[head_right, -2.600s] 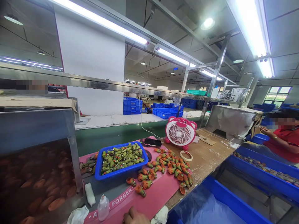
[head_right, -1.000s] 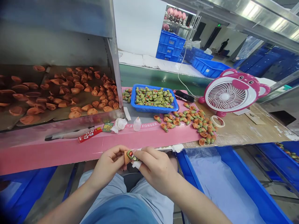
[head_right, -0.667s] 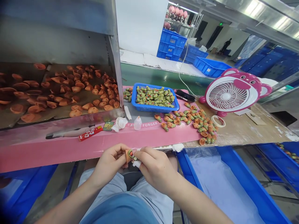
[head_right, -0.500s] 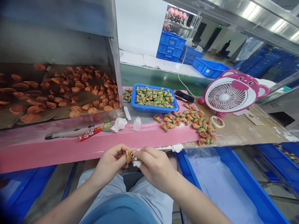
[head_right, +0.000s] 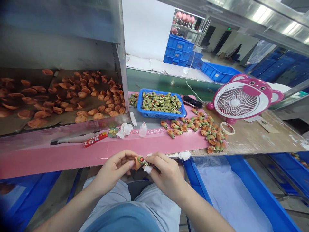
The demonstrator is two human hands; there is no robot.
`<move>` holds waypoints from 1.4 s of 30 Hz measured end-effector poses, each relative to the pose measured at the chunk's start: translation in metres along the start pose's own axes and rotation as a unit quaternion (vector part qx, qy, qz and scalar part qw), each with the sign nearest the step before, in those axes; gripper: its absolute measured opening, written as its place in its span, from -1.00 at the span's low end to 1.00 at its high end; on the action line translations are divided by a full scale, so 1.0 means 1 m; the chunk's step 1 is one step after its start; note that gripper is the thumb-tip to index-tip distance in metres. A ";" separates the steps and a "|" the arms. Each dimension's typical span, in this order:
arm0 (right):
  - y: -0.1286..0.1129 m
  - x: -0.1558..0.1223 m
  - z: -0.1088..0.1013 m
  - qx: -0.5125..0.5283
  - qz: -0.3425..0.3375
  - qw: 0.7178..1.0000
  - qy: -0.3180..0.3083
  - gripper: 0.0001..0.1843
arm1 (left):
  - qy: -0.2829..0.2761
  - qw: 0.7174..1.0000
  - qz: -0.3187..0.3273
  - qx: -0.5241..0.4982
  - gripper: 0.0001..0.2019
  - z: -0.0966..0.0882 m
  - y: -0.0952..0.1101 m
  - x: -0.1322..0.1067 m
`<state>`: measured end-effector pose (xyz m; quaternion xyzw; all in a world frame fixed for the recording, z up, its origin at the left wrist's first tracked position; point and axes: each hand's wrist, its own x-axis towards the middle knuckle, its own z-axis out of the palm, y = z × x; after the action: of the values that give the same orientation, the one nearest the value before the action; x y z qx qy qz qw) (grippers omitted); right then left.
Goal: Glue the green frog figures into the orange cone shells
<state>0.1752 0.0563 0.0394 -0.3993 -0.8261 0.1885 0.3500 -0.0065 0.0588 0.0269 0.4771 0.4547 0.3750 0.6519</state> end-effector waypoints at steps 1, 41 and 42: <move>0.000 0.000 0.000 0.001 -0.001 1.000 0.000 -0.74 | 0.000 1.000 -0.007 -0.006 -0.87 0.000 0.001 0.000; -0.038 -0.001 -0.023 -0.050 -0.211 0.976 0.020 -0.76 | -0.034 0.934 0.335 0.121 -0.62 -0.005 -0.001 -0.031; -0.037 -0.002 -0.020 -0.044 -0.212 0.975 0.041 -0.76 | -0.036 0.932 0.337 0.128 -0.61 -0.006 -0.001 -0.031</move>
<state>0.1710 0.0326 0.0736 -0.2375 -0.8844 0.0575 0.3977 -0.0212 0.0314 0.0325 0.6947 0.2876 0.4940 0.4367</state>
